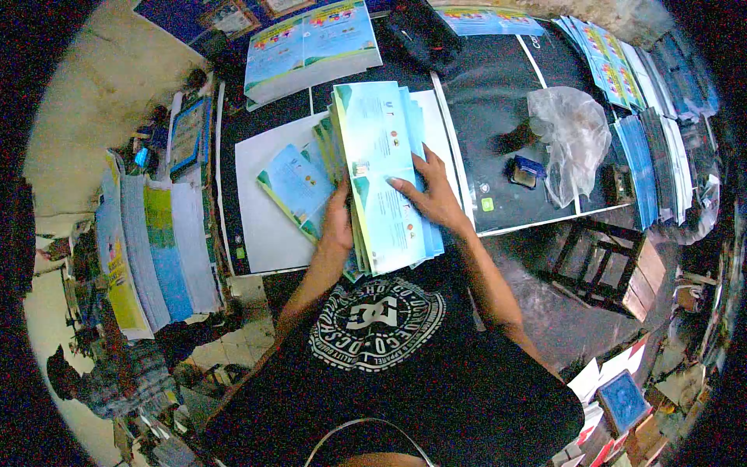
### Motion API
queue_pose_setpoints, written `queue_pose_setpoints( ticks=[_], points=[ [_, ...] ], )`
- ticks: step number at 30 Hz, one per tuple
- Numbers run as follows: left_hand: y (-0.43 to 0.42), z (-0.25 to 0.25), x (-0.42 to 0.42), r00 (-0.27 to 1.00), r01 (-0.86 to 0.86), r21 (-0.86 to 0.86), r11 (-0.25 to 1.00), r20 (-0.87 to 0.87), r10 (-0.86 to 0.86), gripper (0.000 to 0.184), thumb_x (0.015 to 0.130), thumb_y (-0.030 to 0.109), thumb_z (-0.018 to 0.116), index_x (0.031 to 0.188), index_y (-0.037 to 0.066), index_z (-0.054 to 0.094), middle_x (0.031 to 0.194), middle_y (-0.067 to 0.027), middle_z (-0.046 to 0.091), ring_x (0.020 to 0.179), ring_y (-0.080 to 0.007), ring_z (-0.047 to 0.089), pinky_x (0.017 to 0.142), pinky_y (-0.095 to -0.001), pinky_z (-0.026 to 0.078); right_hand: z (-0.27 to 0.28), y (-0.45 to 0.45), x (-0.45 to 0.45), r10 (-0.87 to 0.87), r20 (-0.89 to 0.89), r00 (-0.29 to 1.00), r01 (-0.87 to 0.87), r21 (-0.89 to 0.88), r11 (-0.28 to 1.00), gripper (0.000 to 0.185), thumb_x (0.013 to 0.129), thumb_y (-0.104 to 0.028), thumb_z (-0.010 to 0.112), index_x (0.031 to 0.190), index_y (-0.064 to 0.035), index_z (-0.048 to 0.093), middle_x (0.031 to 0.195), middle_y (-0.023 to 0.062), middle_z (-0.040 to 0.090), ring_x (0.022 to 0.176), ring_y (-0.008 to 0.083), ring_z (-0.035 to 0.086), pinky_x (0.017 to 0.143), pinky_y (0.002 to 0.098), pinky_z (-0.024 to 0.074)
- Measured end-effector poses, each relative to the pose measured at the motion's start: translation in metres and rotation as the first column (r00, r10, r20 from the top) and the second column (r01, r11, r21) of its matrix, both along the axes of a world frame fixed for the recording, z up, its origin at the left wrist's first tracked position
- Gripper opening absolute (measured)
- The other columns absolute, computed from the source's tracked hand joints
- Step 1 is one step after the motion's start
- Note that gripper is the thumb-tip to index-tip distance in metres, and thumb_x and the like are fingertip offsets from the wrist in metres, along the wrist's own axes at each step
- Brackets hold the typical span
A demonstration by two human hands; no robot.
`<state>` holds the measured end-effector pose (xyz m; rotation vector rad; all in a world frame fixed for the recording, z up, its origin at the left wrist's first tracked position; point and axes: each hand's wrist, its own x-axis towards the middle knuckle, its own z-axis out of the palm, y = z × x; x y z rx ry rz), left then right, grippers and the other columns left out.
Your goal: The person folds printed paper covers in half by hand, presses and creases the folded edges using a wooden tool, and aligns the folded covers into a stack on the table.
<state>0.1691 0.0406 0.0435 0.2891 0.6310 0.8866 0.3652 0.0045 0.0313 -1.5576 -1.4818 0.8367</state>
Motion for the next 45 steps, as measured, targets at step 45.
queue_pose_setpoints(
  ticks=[45],
  points=[
    [0.013,-0.008,-0.006,0.926,-0.08,0.25,0.965,-0.34,0.165,0.037,0.101,0.032,0.055,0.122,0.001,0.058,0.11,-0.0088,0.066,0.098,-0.0196,0.064,0.084,-0.0354,0.055,0.001,0.004,0.008,-0.032,-0.082,0.996,0.029,-0.043,0.999,0.046,0.088,-0.041,0.072,0.104,0.0012,0.068,0.149,0.0293,0.036,0.139,0.0404,0.034,0.113,0.0459,0.0302]
  ],
)
